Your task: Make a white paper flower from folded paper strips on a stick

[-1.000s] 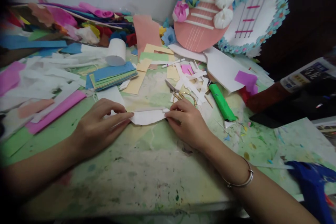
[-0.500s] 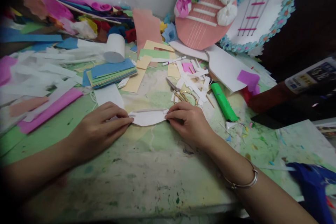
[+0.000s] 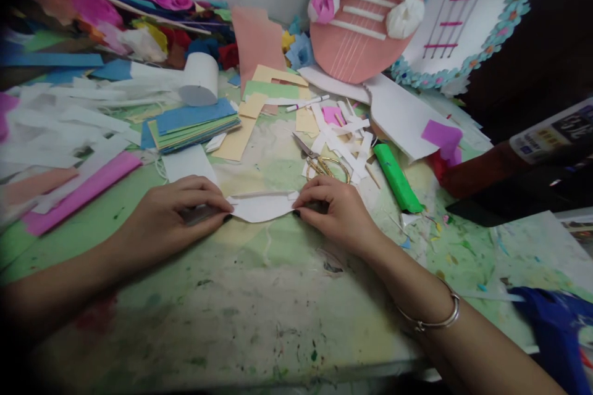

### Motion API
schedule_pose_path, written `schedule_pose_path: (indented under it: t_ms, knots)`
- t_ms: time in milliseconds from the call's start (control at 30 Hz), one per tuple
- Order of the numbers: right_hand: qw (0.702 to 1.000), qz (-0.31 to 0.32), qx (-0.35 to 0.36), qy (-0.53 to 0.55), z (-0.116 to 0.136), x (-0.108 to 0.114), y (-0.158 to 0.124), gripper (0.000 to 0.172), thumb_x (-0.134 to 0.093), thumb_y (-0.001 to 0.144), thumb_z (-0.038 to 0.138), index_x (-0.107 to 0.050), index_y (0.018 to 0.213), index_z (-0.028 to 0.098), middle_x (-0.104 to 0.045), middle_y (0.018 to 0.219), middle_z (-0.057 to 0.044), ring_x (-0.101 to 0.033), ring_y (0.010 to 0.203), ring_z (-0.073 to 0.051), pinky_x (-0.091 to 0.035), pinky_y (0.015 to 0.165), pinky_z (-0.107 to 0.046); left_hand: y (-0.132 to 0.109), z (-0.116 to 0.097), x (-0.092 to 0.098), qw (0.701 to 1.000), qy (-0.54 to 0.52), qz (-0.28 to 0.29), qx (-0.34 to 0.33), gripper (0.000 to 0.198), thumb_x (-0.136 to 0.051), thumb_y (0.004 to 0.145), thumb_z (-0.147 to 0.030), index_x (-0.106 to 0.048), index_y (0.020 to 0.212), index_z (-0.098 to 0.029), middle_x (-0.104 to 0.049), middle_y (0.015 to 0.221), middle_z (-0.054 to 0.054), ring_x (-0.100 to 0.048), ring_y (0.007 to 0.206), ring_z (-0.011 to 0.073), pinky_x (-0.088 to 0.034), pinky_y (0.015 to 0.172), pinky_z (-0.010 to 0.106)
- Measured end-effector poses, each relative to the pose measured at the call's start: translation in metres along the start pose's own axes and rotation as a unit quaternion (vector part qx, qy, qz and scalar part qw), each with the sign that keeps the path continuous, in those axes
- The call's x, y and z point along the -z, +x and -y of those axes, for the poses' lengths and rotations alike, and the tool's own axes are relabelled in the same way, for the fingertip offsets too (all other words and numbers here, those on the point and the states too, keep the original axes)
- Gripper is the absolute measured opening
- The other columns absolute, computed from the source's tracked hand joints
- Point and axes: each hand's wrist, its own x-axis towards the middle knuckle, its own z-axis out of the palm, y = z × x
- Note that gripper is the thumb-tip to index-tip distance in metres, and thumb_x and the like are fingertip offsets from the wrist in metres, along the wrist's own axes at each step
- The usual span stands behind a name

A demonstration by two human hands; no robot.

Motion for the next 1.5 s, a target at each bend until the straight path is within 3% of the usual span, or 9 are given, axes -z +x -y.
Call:
schedule_pose_path:
  t_ms: [367, 867, 1100, 1500]
  knots:
    - [1.000, 0.019, -0.004, -0.021, 0.002, 0.000, 0.000, 0.011, -0.063, 0.075, 0.012, -0.069, 0.080, 0.019, -0.061, 0.088, -0.004, -0.058, 0.082, -0.016, -0.044, 0.072, -0.031, 0.004, -0.004, -0.001, 0.999, -0.026, 0.021, 0.034, 0.009, -0.062, 0.079, -0.025, -0.070, 0.078, -0.021, -0.066, 0.085, 0.001, -0.060, 0.084, 0.0164, -0.045, 0.076, 0.030]
    - [0.998, 0.031, -0.036, -0.050, 0.008, -0.003, 0.007, 0.007, -0.058, 0.075, 0.014, -0.064, 0.074, 0.018, -0.057, 0.081, -0.003, -0.053, 0.075, -0.015, -0.040, 0.066, -0.030, 0.009, -0.010, -0.003, 0.995, 0.027, 0.063, 0.075, 0.016, -0.052, 0.082, -0.030, -0.063, 0.078, -0.019, -0.059, 0.085, 0.004, -0.053, 0.085, 0.0194, -0.042, 0.073, 0.032]
    - [0.995, 0.011, -0.042, -0.093, 0.012, -0.008, 0.009, 0.007, -0.059, 0.070, 0.013, -0.061, 0.070, 0.020, -0.058, 0.079, -0.004, -0.053, 0.080, -0.019, -0.040, 0.071, -0.032, 0.009, -0.010, -0.004, 0.996, 0.022, 0.057, 0.072, 0.017, -0.053, 0.082, -0.032, -0.061, 0.076, -0.019, -0.059, 0.085, 0.004, -0.053, 0.087, 0.0197, -0.042, 0.076, 0.033]
    - [0.997, 0.053, -0.021, -0.050, 0.004, -0.001, 0.009, 0.007, -0.061, 0.075, 0.013, -0.064, 0.076, 0.019, -0.060, 0.081, -0.002, -0.054, 0.079, -0.016, -0.040, 0.072, -0.031, 0.012, -0.007, -0.001, 0.993, -0.008, 0.072, 0.090, 0.013, -0.058, 0.078, -0.031, -0.064, 0.075, -0.019, -0.062, 0.084, 0.003, -0.055, 0.084, 0.0187, -0.043, 0.076, 0.032]
